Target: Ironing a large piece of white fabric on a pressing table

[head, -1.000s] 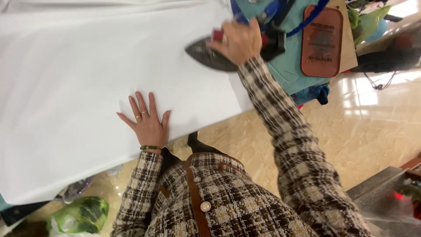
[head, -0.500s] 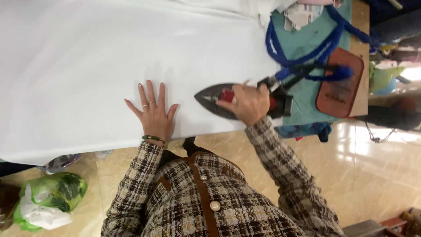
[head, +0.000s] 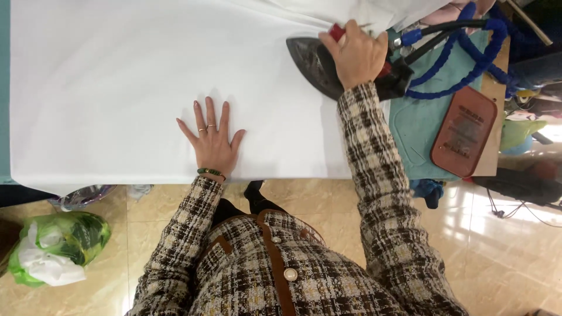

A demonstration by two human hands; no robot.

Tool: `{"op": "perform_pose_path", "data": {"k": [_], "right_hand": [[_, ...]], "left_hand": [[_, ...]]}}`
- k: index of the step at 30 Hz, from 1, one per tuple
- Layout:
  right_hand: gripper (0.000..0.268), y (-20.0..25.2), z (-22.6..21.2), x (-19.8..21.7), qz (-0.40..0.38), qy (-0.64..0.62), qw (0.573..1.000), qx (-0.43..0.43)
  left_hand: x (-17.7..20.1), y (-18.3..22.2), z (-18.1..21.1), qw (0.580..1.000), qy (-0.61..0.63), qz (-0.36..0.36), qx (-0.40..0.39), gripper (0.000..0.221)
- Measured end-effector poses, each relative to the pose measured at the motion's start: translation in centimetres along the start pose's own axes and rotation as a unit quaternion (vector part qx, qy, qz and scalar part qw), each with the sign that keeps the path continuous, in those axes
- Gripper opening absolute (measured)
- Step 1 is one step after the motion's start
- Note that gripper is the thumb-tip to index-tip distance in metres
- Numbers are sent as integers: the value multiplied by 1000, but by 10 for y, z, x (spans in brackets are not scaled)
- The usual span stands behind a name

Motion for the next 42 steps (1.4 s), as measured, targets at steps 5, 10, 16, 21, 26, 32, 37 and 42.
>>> {"op": "perform_pose_path", "data": {"k": [5, 10, 16, 21, 26, 32, 37, 42], "right_hand": [[69, 36, -30, 65, -87, -129, 987, -30], [69, 124, -60, 127, -99, -169, 980, 27], [66, 124, -29, 102, -88, -155, 984, 3], [67, 57, 35, 29, -54, -93, 994, -38], [74, 33, 53, 16, -68, -67, 993, -74], [70, 88, 15, 75, -107, -144, 983, -23], [63, 110, -3, 114, -91, -154, 984, 17], [66, 106, 14, 73, -84, -133, 987, -14]], "left_hand": [[2, -4, 4, 995, 41, -86, 43, 73], [4, -2, 3, 999, 36, -6, 11, 69], [0, 0, 2, 996, 15, 89, -18, 68], [2, 2, 2, 996, -7, 93, -16, 66], [3, -1, 1, 999, 25, 39, -7, 68], [4, 0, 0, 998, 29, 60, -20, 67], [3, 2, 16, 993, -8, 114, -26, 66], [-4, 4, 34, 987, -11, 147, -70, 72]]}}
Point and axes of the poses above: each hand's wrist, its own y-axis away from the middle knuckle, its own x-axis out of the back of the hand, z = x × y, the point moved 4 cm from there along -y, towards the middle knuckle, and after that the axes turned 9 degrees about -y, right-handed, at the moved point
